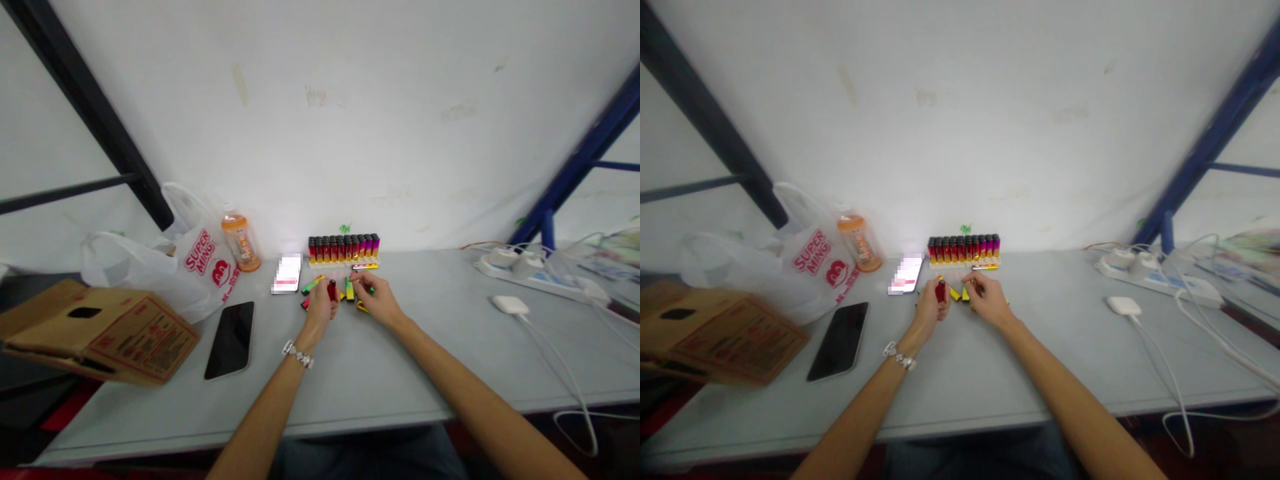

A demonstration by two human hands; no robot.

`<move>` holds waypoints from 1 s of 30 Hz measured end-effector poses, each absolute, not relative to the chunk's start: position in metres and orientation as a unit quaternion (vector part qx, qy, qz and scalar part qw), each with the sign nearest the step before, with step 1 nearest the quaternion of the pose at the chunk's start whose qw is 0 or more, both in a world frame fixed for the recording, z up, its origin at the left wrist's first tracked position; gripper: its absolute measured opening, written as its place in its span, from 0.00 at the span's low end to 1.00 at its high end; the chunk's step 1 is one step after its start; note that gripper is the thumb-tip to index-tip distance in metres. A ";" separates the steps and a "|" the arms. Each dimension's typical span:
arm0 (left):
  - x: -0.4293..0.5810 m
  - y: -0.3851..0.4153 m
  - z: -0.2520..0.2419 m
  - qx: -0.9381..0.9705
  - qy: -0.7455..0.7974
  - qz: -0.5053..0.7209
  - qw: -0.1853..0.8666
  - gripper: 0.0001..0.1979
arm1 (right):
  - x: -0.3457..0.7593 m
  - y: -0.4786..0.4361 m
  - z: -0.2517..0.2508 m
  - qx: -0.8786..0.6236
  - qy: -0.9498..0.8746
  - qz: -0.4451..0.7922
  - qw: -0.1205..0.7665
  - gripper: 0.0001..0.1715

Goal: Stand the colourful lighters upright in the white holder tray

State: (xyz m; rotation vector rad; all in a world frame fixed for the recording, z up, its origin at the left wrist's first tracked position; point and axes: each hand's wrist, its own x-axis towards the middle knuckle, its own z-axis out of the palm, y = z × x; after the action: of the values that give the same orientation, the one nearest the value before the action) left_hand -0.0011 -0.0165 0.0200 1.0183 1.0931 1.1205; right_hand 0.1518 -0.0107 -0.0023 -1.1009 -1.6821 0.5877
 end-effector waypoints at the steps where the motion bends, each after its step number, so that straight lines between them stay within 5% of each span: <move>1: -0.001 -0.017 0.020 0.439 0.466 0.483 0.597 0.22 | 0.152 -0.011 -0.002 -0.453 -0.699 0.243 0.497 0.13; 12: 0.002 -0.018 0.017 0.461 0.418 0.471 0.626 0.36 | 0.145 -0.018 0.009 -0.436 -0.695 0.245 0.517 0.15; 23: 0.018 -0.010 0.007 0.539 0.406 0.432 0.598 0.38 | 0.153 -0.018 0.017 -0.390 -0.684 0.346 0.511 0.16; 30: 0.017 0.011 0.023 0.685 0.450 0.477 0.317 0.25 | 0.200 0.021 0.035 -0.412 -0.639 0.315 0.568 0.19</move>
State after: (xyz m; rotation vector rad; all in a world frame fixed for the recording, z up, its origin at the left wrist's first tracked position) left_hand 0.0171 0.0109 0.0233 1.8042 1.1841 1.2557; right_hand 0.1998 0.0214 0.0353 -0.9674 -1.5013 0.7406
